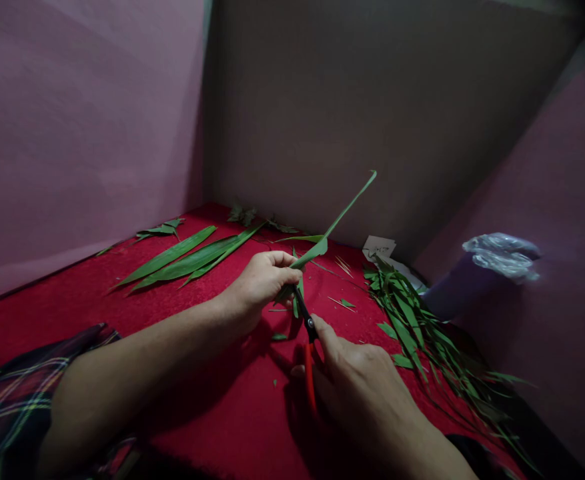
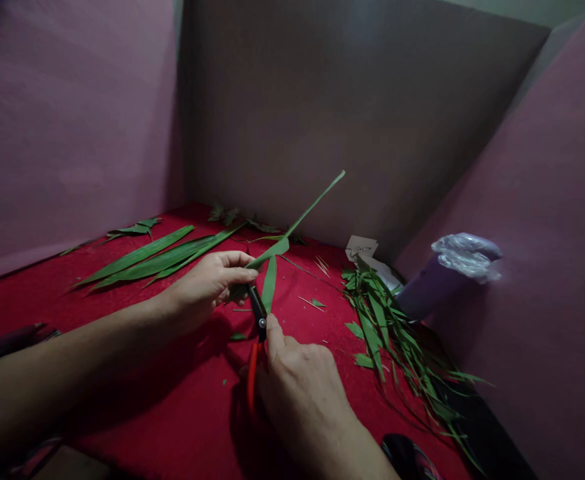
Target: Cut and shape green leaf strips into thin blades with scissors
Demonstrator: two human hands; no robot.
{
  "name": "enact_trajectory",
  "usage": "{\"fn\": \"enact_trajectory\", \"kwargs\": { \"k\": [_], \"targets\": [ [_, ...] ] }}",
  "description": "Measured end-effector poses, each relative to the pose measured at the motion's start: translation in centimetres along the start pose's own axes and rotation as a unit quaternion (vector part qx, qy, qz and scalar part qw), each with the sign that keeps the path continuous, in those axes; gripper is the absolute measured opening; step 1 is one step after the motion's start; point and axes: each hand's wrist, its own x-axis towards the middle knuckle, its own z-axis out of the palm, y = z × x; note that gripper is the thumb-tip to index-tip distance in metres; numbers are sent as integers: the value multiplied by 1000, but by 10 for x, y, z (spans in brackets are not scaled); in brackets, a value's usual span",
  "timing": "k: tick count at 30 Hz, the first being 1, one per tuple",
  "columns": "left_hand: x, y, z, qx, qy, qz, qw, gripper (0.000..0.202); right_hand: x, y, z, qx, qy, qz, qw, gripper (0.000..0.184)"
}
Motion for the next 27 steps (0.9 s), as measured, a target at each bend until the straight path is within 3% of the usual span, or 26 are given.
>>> {"fn": "enact_trajectory", "kwargs": {
  "k": [9,27],
  "targets": [
    [-1,1,1,2,3,-6,1000,11,-1,-1,-2,-8,24,-15,1000,42],
    [-3,2,1,-14,-9,0,1000,11,-2,-2,-3,-46,-34,-10,998,50]
  ]
}}
